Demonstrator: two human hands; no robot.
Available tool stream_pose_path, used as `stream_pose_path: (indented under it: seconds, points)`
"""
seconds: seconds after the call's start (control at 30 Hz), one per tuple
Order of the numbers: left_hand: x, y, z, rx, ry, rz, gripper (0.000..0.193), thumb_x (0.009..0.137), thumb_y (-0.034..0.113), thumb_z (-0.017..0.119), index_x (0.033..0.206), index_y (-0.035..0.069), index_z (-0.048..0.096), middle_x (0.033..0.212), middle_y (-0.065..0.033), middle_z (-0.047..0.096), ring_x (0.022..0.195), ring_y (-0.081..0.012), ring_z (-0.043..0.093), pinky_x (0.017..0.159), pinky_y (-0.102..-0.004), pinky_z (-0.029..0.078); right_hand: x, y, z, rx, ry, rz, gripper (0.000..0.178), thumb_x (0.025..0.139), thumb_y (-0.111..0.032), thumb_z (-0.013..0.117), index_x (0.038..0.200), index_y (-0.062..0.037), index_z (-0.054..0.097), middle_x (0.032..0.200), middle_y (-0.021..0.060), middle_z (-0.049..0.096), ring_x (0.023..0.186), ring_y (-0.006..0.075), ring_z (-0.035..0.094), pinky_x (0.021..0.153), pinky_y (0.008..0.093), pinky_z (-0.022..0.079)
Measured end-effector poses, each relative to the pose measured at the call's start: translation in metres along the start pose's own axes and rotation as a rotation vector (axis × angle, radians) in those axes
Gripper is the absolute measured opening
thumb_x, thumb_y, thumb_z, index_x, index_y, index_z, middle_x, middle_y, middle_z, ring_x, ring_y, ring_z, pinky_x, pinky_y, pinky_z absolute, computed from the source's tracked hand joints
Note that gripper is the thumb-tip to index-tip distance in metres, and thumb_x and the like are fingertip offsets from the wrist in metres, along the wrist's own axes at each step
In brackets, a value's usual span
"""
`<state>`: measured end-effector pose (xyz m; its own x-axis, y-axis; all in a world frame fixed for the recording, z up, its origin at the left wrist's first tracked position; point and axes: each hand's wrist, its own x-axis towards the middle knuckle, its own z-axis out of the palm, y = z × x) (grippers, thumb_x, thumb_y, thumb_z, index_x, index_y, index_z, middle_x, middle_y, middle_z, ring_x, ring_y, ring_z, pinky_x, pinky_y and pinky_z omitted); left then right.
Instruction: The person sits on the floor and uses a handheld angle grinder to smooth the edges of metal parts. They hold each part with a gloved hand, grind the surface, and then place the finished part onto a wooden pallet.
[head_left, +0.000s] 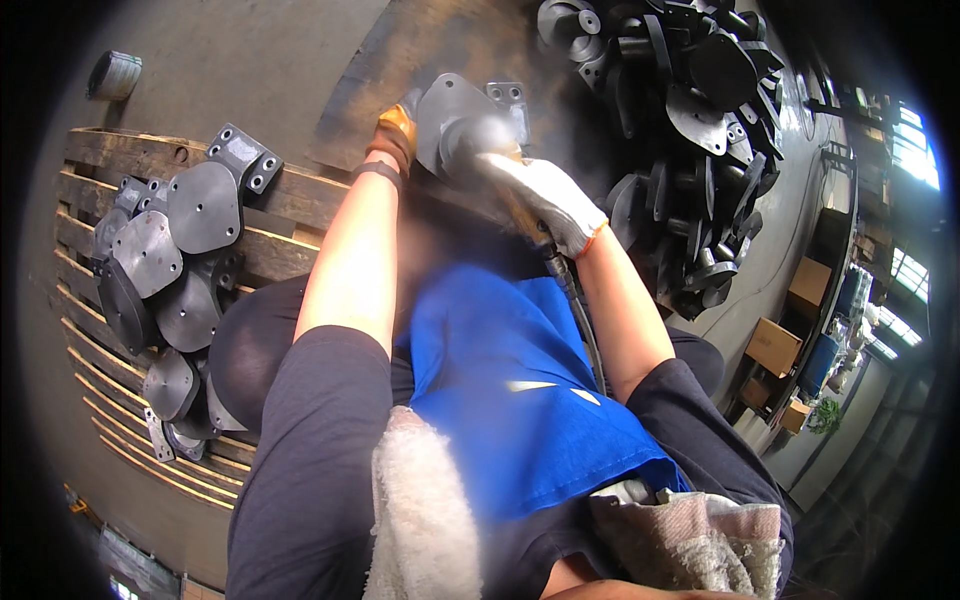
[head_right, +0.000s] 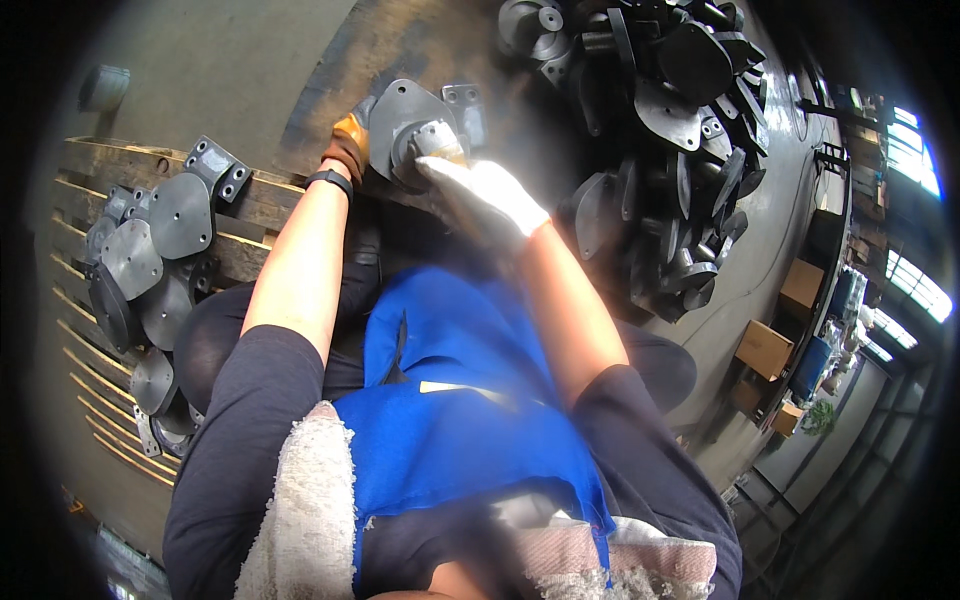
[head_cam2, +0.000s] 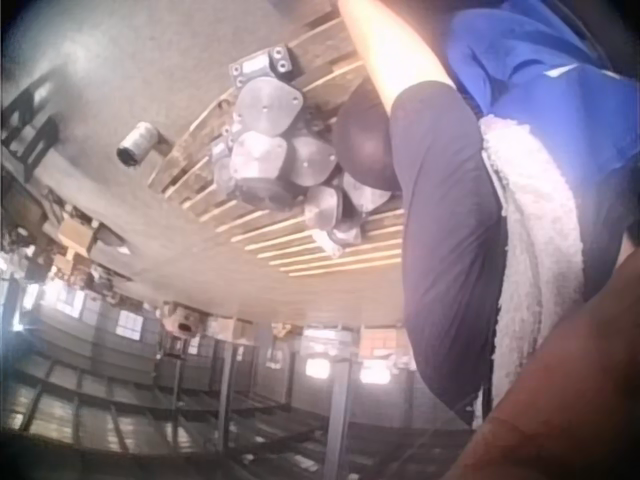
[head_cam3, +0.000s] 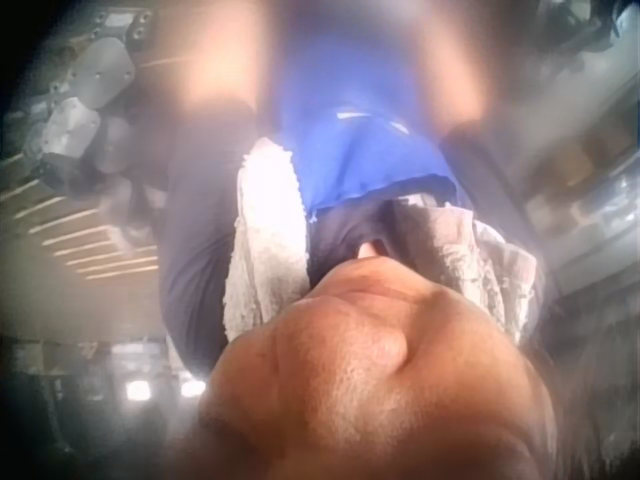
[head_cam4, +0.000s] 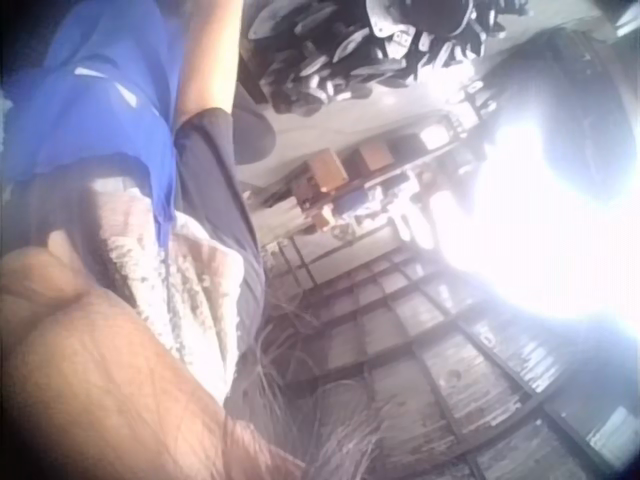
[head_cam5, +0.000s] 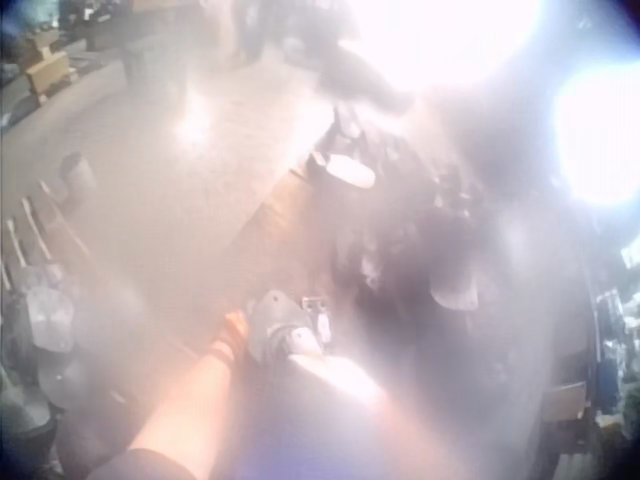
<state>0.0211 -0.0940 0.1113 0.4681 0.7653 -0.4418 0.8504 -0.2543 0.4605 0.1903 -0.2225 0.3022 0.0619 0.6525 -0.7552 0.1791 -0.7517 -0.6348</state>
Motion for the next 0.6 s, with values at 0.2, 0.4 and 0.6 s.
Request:
stream_pose_path:
  seconds: [0.2,0.4,0.6]
  points:
    - [0.014,-0.024,0.036,0.186,0.177,0.044,0.042,0.102,0.012,0.050,0.144,0.011,0.051,0.140,-0.0055,0.062,0.131,-0.0221,0.056,0.110,-0.0314,0.043,-0.004,-0.004,-0.009,0.067,-0.037,0.021,0.046,0.094,-0.053,0.068,0.093,-0.0067,0.069,0.075,0.0023,0.064,0.059,0.0118,0.059,0.051,0.0262,0.046]
    - [-0.004,0.001,0.014,0.801,0.023,0.114,0.054,0.103,0.016,0.048,0.156,0.015,0.039,0.149,-0.0032,0.055,0.143,-0.0169,0.045,0.118,-0.0279,0.032,0.004,-0.007,-0.010,-0.010,0.000,0.041,0.046,0.094,-0.052,0.069,0.089,-0.0068,0.068,0.073,0.0027,0.063,0.057,0.0124,0.059,0.051,0.0263,0.046]
    - [0.004,-0.006,0.016,0.333,0.006,-0.040,0.048,0.103,0.018,0.047,0.152,0.013,0.045,0.150,-0.0076,0.054,0.145,-0.0199,0.044,0.118,-0.0299,0.033,-0.010,0.000,0.002,-0.017,0.012,-0.035,0.041,0.094,-0.045,0.069,0.086,-0.0055,0.068,0.070,0.0007,0.058,0.059,0.0119,0.050,0.055,0.0279,0.039]
